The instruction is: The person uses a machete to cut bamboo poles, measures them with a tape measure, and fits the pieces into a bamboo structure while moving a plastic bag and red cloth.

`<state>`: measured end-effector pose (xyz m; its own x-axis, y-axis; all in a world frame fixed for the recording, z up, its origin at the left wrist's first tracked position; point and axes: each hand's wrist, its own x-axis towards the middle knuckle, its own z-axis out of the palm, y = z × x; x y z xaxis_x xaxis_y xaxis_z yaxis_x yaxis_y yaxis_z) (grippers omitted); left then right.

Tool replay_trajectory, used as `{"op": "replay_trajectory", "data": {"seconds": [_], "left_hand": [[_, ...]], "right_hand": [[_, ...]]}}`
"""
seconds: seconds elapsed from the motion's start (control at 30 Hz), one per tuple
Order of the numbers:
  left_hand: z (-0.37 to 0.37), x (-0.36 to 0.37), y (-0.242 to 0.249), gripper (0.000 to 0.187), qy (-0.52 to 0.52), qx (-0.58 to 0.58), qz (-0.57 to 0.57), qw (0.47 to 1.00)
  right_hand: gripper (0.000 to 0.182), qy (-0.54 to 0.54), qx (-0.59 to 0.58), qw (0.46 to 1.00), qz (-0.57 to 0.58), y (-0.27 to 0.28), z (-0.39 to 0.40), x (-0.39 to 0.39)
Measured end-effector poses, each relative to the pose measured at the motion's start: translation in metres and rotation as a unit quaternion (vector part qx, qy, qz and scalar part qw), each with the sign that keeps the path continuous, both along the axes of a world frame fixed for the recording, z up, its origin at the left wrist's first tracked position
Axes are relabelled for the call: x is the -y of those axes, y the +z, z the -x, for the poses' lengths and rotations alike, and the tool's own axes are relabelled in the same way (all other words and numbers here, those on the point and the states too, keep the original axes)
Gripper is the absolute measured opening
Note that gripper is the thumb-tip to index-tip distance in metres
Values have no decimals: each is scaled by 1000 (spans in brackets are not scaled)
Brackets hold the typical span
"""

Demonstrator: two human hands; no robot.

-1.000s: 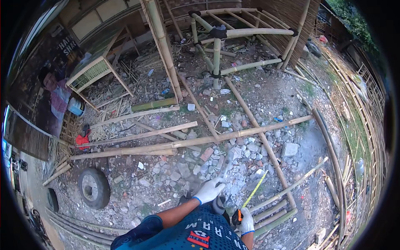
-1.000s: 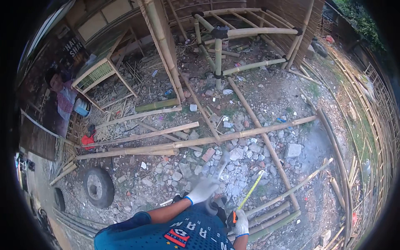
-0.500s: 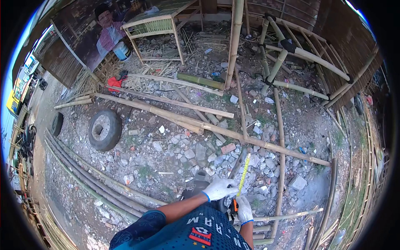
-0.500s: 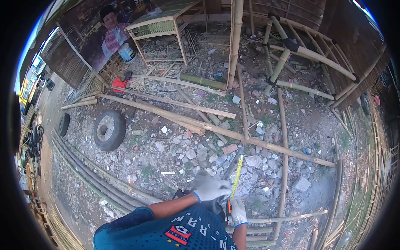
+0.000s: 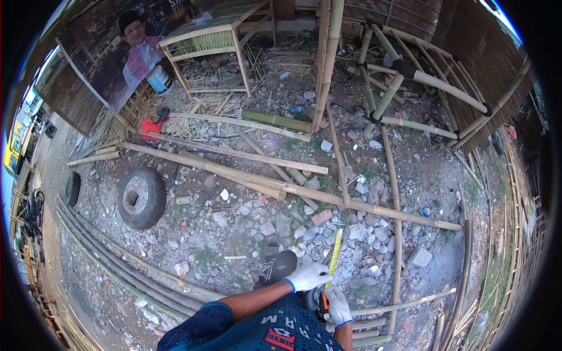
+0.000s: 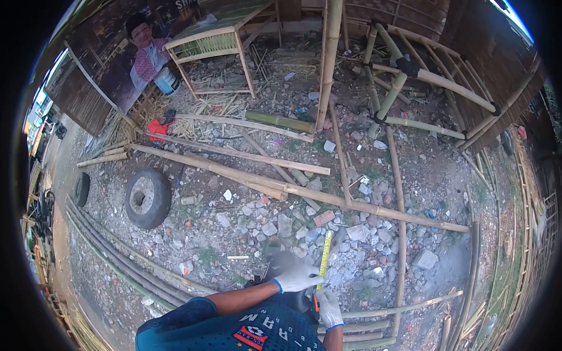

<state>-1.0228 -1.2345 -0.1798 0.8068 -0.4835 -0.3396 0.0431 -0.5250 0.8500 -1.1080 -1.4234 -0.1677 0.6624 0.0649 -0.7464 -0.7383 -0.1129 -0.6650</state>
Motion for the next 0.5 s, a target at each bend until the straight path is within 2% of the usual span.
{"op": "replay_trajectory", "data": {"seconds": [0.13, 0.27, 0.3, 0.4, 0.43, 0.5], "left_hand": [[-19, -25, -11, 47, 34, -65, 42, 996], [-59, -70, -1, 44, 47, -60, 39, 996], [-72, -84, 0, 43, 38, -56, 11, 998], [-113, -125, -10, 42, 88, -74, 58, 992], [-134, -146, 17, 42, 88, -33, 29, 995], [-167, -187, 66, 41, 141, -22, 24, 990]], "right_hand": [[24, -10, 10, 1000, -6, -10, -17, -29], [27, 5, -5, 1000, 13, -9, -56, -71], [27, 18, -5, 1000, 20, -13, -67, -83], [27, 68, -18, 997, 43, -18, -86, -116], [27, 25, -18, 1000, 0, -30, -85, -127], [28, 42, -40, 998, -23, -25, -100, -154]]}}
